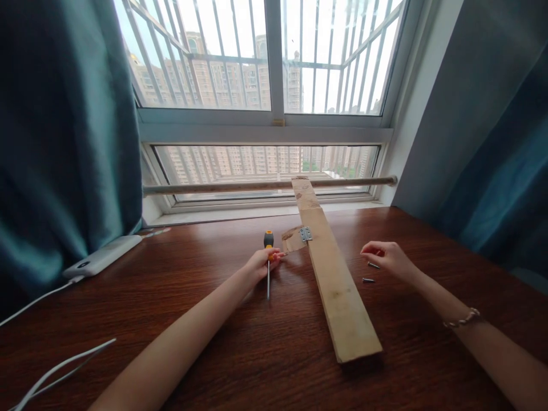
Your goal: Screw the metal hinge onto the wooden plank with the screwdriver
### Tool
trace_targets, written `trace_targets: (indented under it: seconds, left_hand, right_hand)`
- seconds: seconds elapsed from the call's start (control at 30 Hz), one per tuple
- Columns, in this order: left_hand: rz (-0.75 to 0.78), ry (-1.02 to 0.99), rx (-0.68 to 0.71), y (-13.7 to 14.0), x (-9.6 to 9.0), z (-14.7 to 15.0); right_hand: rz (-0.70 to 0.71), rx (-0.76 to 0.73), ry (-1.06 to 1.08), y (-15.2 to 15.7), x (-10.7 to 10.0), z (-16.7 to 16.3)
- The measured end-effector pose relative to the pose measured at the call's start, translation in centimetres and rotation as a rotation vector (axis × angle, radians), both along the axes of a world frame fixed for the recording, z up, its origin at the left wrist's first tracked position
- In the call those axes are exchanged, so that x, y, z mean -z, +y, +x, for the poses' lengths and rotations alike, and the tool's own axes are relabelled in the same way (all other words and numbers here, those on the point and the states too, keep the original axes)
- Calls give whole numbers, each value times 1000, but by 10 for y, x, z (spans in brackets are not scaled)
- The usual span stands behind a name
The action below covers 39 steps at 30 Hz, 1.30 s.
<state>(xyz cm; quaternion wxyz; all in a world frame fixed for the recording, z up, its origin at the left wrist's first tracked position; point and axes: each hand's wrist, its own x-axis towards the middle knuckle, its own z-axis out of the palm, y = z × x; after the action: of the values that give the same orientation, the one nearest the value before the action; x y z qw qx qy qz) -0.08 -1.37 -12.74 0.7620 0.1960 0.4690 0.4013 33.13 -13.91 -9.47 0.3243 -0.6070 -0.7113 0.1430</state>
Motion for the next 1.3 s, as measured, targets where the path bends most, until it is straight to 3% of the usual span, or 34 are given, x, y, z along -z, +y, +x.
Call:
trace_targets:
  seconds: [0.2,0.43,0.57,0.67,0.87,1.07,1.3]
  left_hand:
    - [14,-12,13,-1,0,1]
    - [56,-115,123,-5,-1,1]
    - [78,-133,149,-7,0,2]
    - [110,-110,91,-10,1,3]
    - [239,-145,-2,-17,4,7]
    - [279,-208,-23,-19,7,8]
    - [259,-335,-26,-21,9,7]
  right_hand:
    - [-288,-217,-98,-6,23,14]
    - [-291,-250,-156,-6,29,8]
    - [-191,-198,-103,-6,24,3]
    - [-67,-124,87,1,12,-13]
    - [80,-103,511,41,-18,-79]
    - [223,-97,453,84,-13,-129]
    - [285,-57,309,81,-5,-132]
